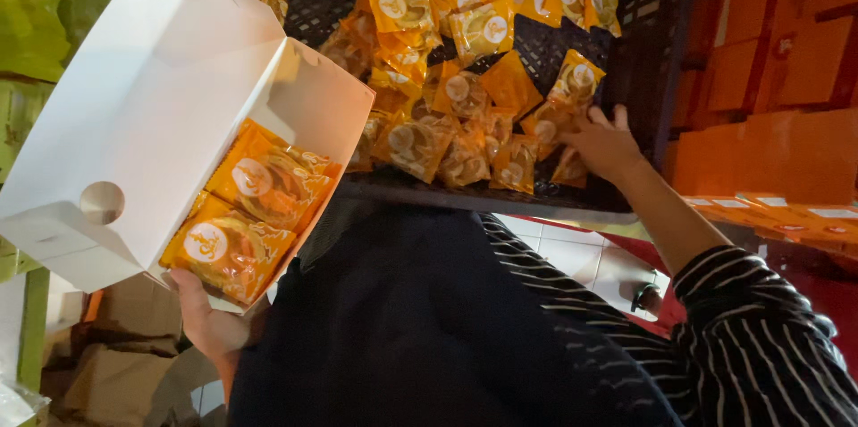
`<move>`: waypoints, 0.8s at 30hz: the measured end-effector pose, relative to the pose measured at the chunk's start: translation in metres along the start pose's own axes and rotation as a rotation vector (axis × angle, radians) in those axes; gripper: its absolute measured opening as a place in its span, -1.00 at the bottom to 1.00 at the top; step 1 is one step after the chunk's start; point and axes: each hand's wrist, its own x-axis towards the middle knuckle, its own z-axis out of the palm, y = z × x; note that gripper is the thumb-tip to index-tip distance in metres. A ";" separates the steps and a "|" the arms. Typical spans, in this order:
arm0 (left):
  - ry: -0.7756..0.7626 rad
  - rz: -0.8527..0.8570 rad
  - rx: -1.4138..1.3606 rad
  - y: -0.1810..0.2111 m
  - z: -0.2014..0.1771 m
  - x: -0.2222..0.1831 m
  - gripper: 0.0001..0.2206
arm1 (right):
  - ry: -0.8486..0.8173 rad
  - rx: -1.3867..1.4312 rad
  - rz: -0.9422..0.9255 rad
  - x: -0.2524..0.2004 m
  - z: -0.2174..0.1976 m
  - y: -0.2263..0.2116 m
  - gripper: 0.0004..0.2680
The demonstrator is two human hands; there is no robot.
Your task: The person picks up several individually wrapped snack packages from a plastic crate and places them inside an open cardboard box, then repeats the process with additional boxes.
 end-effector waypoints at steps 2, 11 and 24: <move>0.016 0.014 -0.009 -0.006 -0.012 0.009 -0.40 | 0.111 -0.102 -0.017 0.012 -0.005 0.013 -0.50; -0.272 0.088 -0.022 0.000 -0.010 -0.001 -0.34 | 0.256 1.220 0.012 0.035 -0.183 -0.072 -0.74; -0.025 0.037 -0.049 0.000 -0.022 0.000 -0.33 | 0.101 0.813 0.048 0.081 -0.178 -0.187 -0.49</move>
